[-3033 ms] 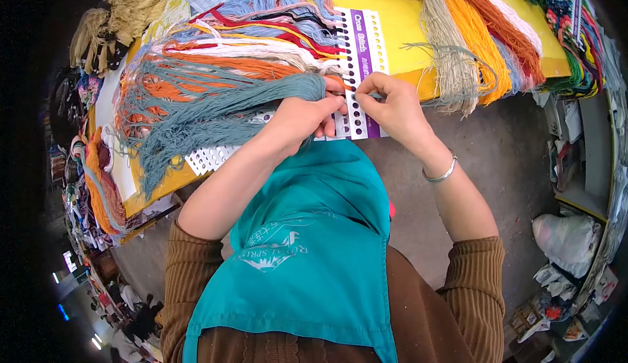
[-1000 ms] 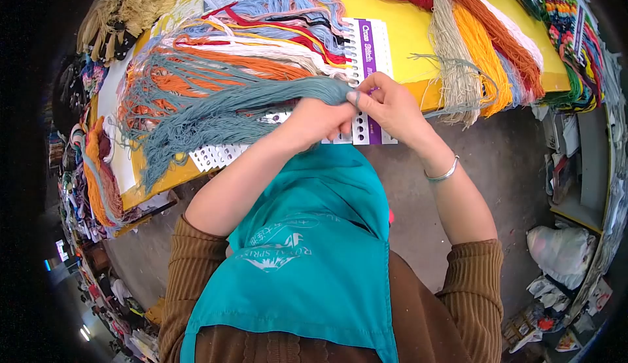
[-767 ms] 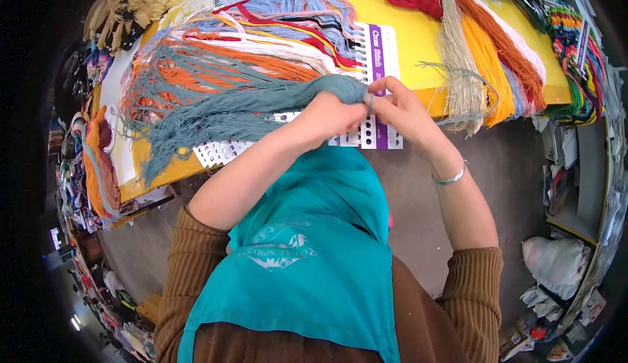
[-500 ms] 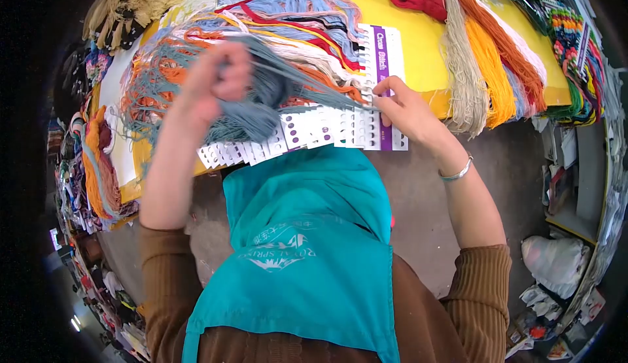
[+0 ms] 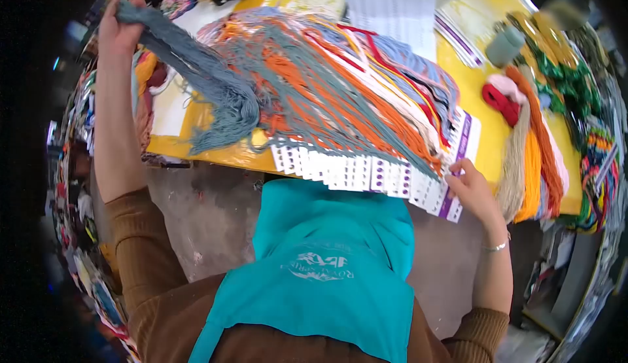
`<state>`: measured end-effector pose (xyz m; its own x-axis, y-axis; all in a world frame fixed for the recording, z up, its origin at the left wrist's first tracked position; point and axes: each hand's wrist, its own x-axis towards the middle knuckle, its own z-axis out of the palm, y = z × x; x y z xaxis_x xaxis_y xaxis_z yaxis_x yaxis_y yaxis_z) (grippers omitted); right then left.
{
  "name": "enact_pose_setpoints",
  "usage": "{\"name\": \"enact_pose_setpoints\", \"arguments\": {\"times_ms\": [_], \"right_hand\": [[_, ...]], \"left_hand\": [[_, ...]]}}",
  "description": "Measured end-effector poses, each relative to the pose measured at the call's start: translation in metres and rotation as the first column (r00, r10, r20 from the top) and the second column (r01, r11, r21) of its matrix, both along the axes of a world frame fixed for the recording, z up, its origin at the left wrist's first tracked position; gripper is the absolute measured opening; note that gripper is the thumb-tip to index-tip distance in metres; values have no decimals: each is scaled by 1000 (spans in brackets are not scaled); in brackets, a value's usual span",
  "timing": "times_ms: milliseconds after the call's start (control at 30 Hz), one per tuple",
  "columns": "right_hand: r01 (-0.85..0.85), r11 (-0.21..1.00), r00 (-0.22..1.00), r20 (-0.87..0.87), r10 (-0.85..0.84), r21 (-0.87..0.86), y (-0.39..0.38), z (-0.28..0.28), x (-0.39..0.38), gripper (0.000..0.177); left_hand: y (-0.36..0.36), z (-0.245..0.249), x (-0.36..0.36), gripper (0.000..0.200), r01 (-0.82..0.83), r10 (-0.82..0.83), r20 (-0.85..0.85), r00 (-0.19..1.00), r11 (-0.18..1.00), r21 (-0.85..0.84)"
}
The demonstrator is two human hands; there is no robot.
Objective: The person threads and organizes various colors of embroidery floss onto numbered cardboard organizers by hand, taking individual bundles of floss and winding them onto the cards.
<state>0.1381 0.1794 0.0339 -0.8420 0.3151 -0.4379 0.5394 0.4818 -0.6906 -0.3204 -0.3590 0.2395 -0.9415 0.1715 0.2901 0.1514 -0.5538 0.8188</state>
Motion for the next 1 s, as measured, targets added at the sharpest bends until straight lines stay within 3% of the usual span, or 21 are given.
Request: {"name": "enact_pose_setpoints", "arguments": {"times_ms": [67,100,167,200,233,300,367,400,433,467,533,567,600,667,700,767,800,833,933,967,1000], "right_hand": [[-159,939,982,-55,183,305,-7,18,-21,19],[-119,954,970,-173,171,276,-21,37,-41,19],[-219,933,811,-478,337,286,-54,71,-86,26],[-237,927,740,-565,366,291,-77,92,-109,30],[-254,921,660,-643,389,296,-104,114,-132,33],[-369,899,406,-830,383,234,-158,147,-183,49],[-570,772,-8,-942,335,279,-219,182,-230,47],[-628,757,133,-934,332,180,-249,205,-234,66],[-691,722,275,-913,303,32,-278,230,-227,67],[-714,689,418,-867,271,-128,-307,255,-220,67],[-862,413,433,-851,297,-295,-353,245,-232,41],[-952,185,294,-897,329,-244,-369,225,-244,35],[-948,205,305,-881,362,-244,-372,208,-254,24],[-903,329,403,-810,425,-277,-367,204,-265,25],[-874,393,454,-769,450,-286,-361,204,-271,25],[-867,332,497,-691,525,-371,-344,228,-274,22],[-813,355,582,-664,469,-462,-344,238,-261,11],[-878,391,466,-684,561,-277,-346,240,-256,16],[-890,344,123,-568,814,300,-357,237,-248,31],[-925,137,-110,-595,796,354,-367,227,-259,30],[-943,118,-82,-565,821,310,-374,230,-251,30]], "left_hand": [[-9,42,28,49,-86,65,-195,979,991,-100],[17,51,68,45,-188,135,-320,938,972,-141],[73,56,155,37,-397,236,-536,811,895,-206],[85,65,170,34,-565,310,-612,727,778,-276],[84,74,191,33,-582,222,-667,711,719,-380],[82,91,233,34,-629,26,-755,656,572,-527],[90,92,242,33,-810,71,-853,517,361,-461],[91,92,248,33,-854,75,-875,478,271,-444],[92,91,253,34,-889,75,-895,439,179,-421],[85,93,254,35,-849,85,-866,492,264,-457],[61,109,270,39,-732,115,-734,669,275,-624],[49,117,279,41,-664,134,-656,742,275,-695],[34,112,276,41,-719,225,-684,694,181,-671],[-106,102,216,70,-530,457,-433,777,104,-841],[-90,71,232,86,-645,515,-568,642,-38,-763],[-96,32,257,83,-342,312,-298,902,96,-935],[-89,33,272,74,-14,104,-2,995,110,-994],[-95,24,276,62,227,-57,220,974,229,-947],[-86,-8,264,47,-187,227,-60,972,597,-780],[-75,-21,257,43,-321,291,-157,944,692,-647],[-58,-33,251,37,-256,235,-113,965,769,-586]]}}
